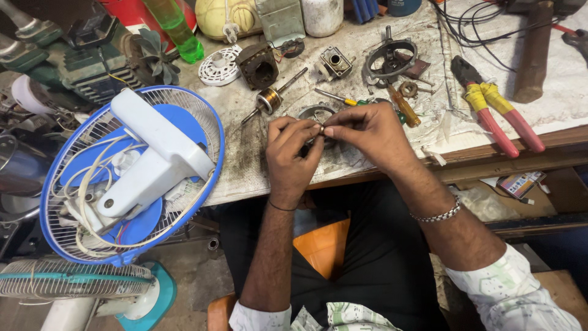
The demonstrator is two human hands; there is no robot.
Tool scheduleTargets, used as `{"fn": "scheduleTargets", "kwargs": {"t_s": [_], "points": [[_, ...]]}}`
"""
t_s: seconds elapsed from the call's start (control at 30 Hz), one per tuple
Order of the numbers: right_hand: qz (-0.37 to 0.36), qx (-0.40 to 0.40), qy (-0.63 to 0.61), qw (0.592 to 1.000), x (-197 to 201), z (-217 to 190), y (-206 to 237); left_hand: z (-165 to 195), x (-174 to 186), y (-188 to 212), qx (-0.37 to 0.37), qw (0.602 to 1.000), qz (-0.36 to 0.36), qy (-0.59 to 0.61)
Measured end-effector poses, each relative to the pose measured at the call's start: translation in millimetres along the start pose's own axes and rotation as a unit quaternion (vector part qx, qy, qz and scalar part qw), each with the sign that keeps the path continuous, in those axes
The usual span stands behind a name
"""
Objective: The person disassembles a small electrical component, removes a screw with a screwdriver, and uses sandpaper to clean a metal ring. The person then reassembles the component and secures it with the screw.
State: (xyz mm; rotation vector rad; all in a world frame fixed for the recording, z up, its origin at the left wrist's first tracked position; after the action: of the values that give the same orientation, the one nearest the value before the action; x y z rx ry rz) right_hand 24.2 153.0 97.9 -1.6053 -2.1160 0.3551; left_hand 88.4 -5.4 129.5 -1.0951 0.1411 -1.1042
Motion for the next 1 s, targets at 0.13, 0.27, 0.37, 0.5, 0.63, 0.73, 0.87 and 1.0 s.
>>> {"fn": "scheduleTargets", "kwargs": {"t_s": [0.13, 0.27, 0.37, 0.5, 0.63, 0.73, 0.87, 1.0], "points": [[-0.012, -0.024, -0.149, 0.988, -3.0, 12.0, -1.3, -2.3, 0.8, 0.1, 0.005, 0.999, -0.016, 0.036], [0.011, -0.041, -0.147, 0.988, -0.1, 18.7, -0.8, -8.7, -0.6, 1.6, 0.024, 0.997, -0.028, 0.065], [0.027, -0.023, -0.058, 0.998, 7.8, 13.9, -2.3, -13.1, -0.7, 1.8, 0.043, 0.995, -0.027, 0.082], [0.050, -0.007, -0.028, 0.998, 17.3, 4.3, -3.7, -17.9, 0.5, 1.0, 0.077, 0.989, -0.025, 0.124], [0.039, 0.014, 0.016, 0.999, 17.7, -6.9, -4.1, -16.3, -0.3, 0.4, 0.076, 0.989, -0.027, 0.120], [-0.002, 0.015, 0.010, 1.000, 7.3, -10.2, -3.7, -16.1, -2.1, 0.3, 0.069, 0.991, -0.035, 0.109], [-0.018, 0.020, -0.002, 1.000, -0.8, -8.8, -4.2, -14.4, -5.5, 0.0, 0.055, 0.993, -0.054, 0.090], [-0.014, -0.026, -0.069, 0.997, -0.2, 4.9, -6.1, -12.2, -7.1, -1.3, 0.056, 0.990, -0.079, 0.100]]}}
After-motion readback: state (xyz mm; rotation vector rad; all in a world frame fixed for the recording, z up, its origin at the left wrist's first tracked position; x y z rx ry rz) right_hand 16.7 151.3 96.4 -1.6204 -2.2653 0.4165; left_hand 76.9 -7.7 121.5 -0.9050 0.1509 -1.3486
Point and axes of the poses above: each hand's wrist, its own y-axis away from the middle knuckle, its own x-axis out of the back of the hand, z = x × y, the point moved 8 cm from there along -y, towards the middle knuckle, and after that the axes turned 9 degrees about x, right-handed, at the moved point
